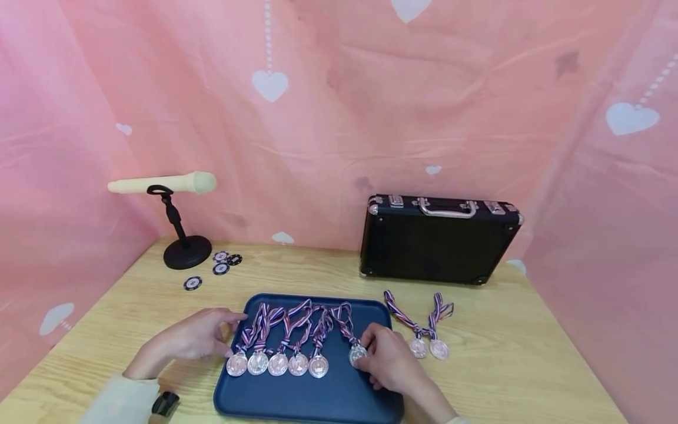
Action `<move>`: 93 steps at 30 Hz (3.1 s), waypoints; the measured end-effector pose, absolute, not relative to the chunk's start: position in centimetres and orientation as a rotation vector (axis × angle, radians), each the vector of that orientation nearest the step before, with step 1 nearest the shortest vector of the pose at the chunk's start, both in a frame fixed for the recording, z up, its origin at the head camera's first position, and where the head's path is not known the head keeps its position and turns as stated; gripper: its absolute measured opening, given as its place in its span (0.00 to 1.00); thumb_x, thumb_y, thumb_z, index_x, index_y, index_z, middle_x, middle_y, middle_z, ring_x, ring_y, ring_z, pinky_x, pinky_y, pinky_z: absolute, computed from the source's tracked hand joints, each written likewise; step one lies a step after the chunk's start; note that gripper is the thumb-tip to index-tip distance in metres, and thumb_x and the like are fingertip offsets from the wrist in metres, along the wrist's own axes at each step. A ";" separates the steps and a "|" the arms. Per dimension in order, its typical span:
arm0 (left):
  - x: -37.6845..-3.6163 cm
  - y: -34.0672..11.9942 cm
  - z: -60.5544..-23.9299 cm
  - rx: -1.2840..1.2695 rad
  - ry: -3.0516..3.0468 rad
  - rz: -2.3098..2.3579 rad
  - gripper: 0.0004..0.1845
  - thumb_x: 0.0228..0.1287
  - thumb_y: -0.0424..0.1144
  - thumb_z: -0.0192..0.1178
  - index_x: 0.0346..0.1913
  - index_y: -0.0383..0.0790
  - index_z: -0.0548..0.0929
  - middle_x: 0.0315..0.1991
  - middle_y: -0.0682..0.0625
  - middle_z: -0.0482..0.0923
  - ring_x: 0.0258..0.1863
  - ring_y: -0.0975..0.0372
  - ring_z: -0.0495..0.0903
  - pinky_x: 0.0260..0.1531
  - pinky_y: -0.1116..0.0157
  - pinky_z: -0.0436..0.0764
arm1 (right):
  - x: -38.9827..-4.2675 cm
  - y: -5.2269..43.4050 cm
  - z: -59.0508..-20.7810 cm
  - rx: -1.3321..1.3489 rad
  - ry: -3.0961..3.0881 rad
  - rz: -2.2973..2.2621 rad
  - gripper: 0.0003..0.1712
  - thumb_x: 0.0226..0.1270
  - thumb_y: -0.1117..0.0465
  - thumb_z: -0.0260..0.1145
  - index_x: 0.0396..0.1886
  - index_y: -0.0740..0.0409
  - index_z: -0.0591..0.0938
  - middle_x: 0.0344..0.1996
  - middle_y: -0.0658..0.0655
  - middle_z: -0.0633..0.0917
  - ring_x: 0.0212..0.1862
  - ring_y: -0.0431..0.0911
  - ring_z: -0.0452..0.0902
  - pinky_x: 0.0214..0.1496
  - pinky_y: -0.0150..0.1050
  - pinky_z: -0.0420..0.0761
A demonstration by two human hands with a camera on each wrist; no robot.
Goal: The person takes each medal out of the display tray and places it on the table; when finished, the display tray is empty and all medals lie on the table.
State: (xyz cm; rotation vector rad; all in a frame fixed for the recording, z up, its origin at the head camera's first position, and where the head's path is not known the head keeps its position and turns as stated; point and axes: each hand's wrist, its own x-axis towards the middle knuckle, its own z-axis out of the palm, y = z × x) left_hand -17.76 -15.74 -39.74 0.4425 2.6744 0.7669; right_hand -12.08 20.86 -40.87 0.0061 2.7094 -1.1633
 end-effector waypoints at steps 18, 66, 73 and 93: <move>-17.8 -16.0 -39.7 0.442 2.674 0.782 0.38 0.50 0.28 0.80 0.68 0.35 0.82 0.40 0.52 0.81 0.35 0.59 0.74 0.38 0.60 0.76 | -12.5 21.5 -41.0 -0.044 2.599 -1.309 0.09 0.68 0.66 0.74 0.44 0.61 0.84 0.22 0.55 0.80 0.16 0.45 0.80 0.21 0.44 0.84; -17.7 -15.7 -39.5 0.428 2.665 0.790 0.38 0.49 0.27 0.80 0.68 0.35 0.82 0.41 0.52 0.81 0.36 0.59 0.75 0.38 0.60 0.77 | -12.5 35.7 -38.8 0.254 2.272 -2.110 0.21 0.76 0.71 0.64 0.43 0.34 0.86 0.30 0.48 0.88 0.25 0.42 0.84 0.31 0.37 0.88; -17.7 -15.8 -39.7 0.426 2.667 0.799 0.38 0.49 0.27 0.80 0.68 0.36 0.82 0.41 0.52 0.81 0.35 0.59 0.75 0.37 0.61 0.77 | -12.2 39.1 -39.4 0.404 2.344 -2.014 0.17 0.75 0.68 0.66 0.47 0.38 0.86 0.30 0.47 0.88 0.25 0.40 0.84 0.32 0.36 0.88; -17.8 -15.6 -39.5 0.377 2.647 0.811 0.39 0.50 0.26 0.79 0.69 0.37 0.81 0.42 0.51 0.82 0.35 0.59 0.75 0.35 0.62 0.77 | -11.6 39.4 -40.9 0.318 2.573 -1.411 0.27 0.73 0.65 0.67 0.64 0.78 0.73 0.26 0.54 0.84 0.24 0.45 0.82 0.28 0.43 0.88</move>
